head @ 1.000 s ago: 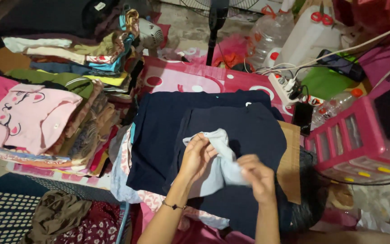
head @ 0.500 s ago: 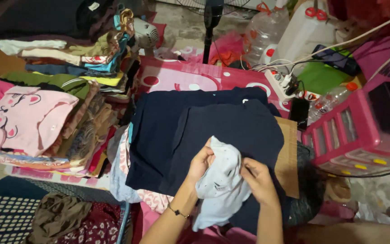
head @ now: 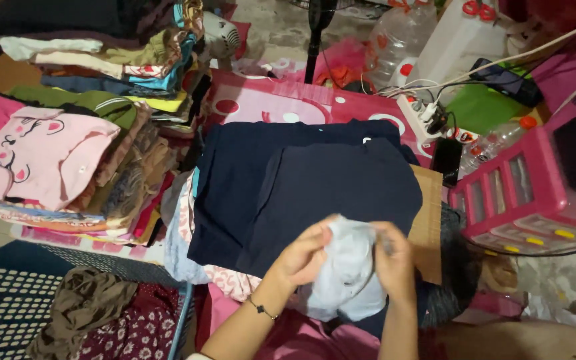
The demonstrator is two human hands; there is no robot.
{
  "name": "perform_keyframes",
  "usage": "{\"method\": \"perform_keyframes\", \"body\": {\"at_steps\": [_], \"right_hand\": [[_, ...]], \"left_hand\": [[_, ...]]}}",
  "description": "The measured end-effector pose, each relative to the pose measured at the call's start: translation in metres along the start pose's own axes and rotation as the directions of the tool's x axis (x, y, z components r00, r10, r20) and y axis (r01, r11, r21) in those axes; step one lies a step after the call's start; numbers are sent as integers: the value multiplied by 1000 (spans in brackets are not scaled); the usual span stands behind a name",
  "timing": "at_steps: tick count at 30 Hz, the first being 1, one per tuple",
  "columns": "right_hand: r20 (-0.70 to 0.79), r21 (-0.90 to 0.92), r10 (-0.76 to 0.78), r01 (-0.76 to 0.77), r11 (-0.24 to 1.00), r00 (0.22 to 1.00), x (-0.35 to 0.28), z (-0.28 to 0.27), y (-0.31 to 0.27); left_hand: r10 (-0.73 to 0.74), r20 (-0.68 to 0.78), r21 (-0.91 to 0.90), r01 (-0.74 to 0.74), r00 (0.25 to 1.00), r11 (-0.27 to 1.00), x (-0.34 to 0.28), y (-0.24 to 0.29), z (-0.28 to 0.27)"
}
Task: The person folds a dark blue t-shirt and a white t-shirt on a cardboard surface, then places them on a stack. They then pick up a beige long-sleeved top from a blue laundry basket, fold it, and add it to the stack.
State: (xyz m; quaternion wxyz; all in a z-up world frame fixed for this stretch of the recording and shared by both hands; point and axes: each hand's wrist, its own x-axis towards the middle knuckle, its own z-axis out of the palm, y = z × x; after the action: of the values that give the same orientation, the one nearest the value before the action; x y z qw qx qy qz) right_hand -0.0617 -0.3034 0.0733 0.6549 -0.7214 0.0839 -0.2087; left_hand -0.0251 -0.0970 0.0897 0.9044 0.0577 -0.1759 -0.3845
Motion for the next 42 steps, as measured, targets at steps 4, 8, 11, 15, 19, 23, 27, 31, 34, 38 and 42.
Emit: {"method": "perform_keyframes", "body": {"at_steps": [4,8,11,15,19,23,27,31,34,38,42], "right_hand": [[367,-21,-30,41,999,930,-2,5,-22],[149,-60,-291,303,951,945,-3,4,-53],[245,71,-161,147,987,956,-11,2,-49],[116,107,-202,190,976,973,-5,-5,-19],[-48,144,-219,224,964,974,4,-20,0],[-105,544,83,-12,839,991,3,-26,-17],[2,647,220,-169,744,975,5,-26,-38],[104,729,154,-181,661,983,0,-56,-6],[-63,521,48,-8,853,997,-2,-106,27],[83,481,124,-149,864,989,-6,-119,3],[7,226,258,-252,941,966,20,-78,-28]], "left_hand": [[90,-116,72,-82,989,994,5,7,20],[237,-177,687,-52,955,725,3,-3,4],[300,-112,830,-76,947,552,2,-18,24],[501,-152,947,-21,852,322,6,-19,49],[534,-63,943,-125,843,309,3,-14,35],[588,22,999,-42,809,20,2,0,43],[556,79,817,265,828,-512,-3,11,19],[611,-7,708,435,792,-556,-18,37,-32],[571,11,959,154,821,-240,-33,70,-18],[626,-122,991,132,770,30,-50,105,29],[663,-106,953,265,741,-145,-41,129,47]]}}
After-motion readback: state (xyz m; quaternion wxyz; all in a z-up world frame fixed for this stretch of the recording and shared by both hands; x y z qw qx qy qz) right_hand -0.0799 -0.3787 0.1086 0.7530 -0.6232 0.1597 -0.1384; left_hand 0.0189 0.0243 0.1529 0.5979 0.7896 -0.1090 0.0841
